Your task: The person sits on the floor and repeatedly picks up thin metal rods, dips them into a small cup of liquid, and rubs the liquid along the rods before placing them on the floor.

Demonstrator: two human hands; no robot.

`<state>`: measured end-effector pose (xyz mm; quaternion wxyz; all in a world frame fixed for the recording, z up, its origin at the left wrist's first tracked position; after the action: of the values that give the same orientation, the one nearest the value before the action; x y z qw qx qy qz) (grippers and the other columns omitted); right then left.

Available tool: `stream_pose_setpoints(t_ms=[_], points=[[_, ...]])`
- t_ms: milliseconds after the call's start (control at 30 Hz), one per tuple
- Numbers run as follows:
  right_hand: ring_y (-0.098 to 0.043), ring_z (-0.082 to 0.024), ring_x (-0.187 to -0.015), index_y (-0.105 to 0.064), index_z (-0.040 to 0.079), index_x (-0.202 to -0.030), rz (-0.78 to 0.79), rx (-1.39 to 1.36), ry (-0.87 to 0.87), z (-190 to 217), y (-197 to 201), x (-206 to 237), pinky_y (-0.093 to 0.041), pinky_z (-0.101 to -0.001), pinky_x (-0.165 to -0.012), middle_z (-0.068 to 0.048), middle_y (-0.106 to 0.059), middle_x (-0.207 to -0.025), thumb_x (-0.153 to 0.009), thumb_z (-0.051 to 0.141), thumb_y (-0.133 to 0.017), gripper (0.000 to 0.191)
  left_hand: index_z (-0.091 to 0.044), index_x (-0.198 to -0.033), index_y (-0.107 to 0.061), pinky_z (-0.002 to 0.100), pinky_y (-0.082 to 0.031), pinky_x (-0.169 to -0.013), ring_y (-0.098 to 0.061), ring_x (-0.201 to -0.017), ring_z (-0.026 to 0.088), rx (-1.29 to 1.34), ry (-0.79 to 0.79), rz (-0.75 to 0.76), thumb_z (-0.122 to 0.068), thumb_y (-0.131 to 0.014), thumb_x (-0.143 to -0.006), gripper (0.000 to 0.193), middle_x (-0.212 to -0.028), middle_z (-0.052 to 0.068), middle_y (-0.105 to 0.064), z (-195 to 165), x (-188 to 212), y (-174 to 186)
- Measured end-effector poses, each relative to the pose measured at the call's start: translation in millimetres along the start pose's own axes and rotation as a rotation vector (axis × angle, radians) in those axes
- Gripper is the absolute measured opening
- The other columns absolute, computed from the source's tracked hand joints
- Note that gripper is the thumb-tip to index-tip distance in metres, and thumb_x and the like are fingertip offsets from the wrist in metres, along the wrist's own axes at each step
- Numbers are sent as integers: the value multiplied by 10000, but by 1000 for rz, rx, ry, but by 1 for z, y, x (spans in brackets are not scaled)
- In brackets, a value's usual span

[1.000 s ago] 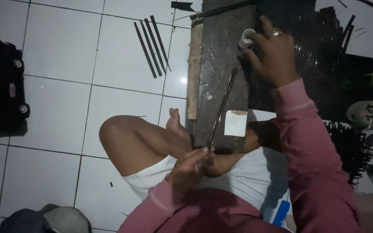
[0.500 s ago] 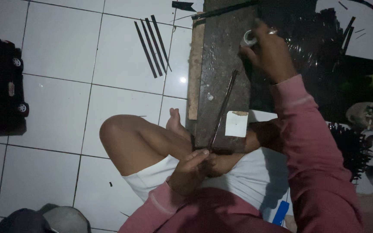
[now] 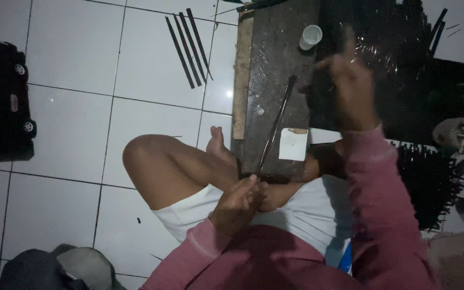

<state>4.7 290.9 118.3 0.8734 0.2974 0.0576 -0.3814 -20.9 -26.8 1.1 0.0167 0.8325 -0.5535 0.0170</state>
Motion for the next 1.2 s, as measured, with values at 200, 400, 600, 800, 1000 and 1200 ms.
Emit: stream_pose_setpoints(t_ms=[200, 400, 600, 800, 1000, 1200], points=[[-607, -192, -1234, -738, 11, -1197, 99, -114, -181, -42, -38, 30, -434, -375, -1078, -148, -556, -1419, -1106, 229, -485, 347, 11, -1111, -636, 325, -521, -816, -647, -912, 205, 1117, 724, -108, -374, -587, -1035, 395, -997, 113, -677, 58, 13, -30], [-421, -228, -871, -618, -61, -936, 110, -107, -470, -94, -47, 39, -383, -401, -870, -333, -508, -981, -1144, 272, -556, 397, -28, -1091, -613, 332, -488, -844, -634, -970, 209, 1027, 713, -164, -386, -627, -978, 376, -1044, 83, -674, 57, 10, -28], [-311, -397, -1467, -774, 40, -1083, 87, 141, -88, -53, -43, 48, -257, -498, -1197, -316, -304, -1648, -1121, 221, -562, 281, -6, -1098, -644, 313, -461, -779, -606, -901, 197, 1016, 692, -105, -413, -617, -1011, 417, -962, 106, -646, 52, 6, -30], [-106, -431, -1600, -800, 201, -1183, 212, 302, 36, -18, -62, 89, -80, -561, -1249, -282, -145, -1730, -1093, 302, -566, 270, -47, -1136, -606, 268, -465, -735, -570, -830, 139, 258, 276, -112, -401, -525, -1066, 370, -911, 32, -601, 25, -2, -4], [-108, -395, -1579, -816, 288, -1202, 275, 490, 238, 39, -88, 152, 32, -563, -1207, -240, -396, -1656, -1057, 355, -578, 287, -82, -983, -609, 245, -405, -555, -509, -658, 114, 1007, 689, -118, -372, -552, -1047, 302, -768, 11, -552, 50, 18, -33], [-180, -351, -1589, -814, 297, -1219, 361, 482, 201, 51, -86, 177, 15, -592, -1202, -235, -445, -1643, -1040, 361, -605, 282, -89, -980, -605, 236, -410, -576, -527, -664, 92, 1086, 620, -158, -344, -574, -1085, 277, -757, -25, -546, 44, 25, -39]])
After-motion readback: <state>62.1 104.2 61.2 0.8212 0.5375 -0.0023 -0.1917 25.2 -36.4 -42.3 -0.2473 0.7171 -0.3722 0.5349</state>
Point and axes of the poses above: each hand's wrist, its own x-axis away from the middle knuckle, its own y-axis out of the back of the hand, z = x × y, the point moved 10 cm from there along -x, towards the middle knuckle
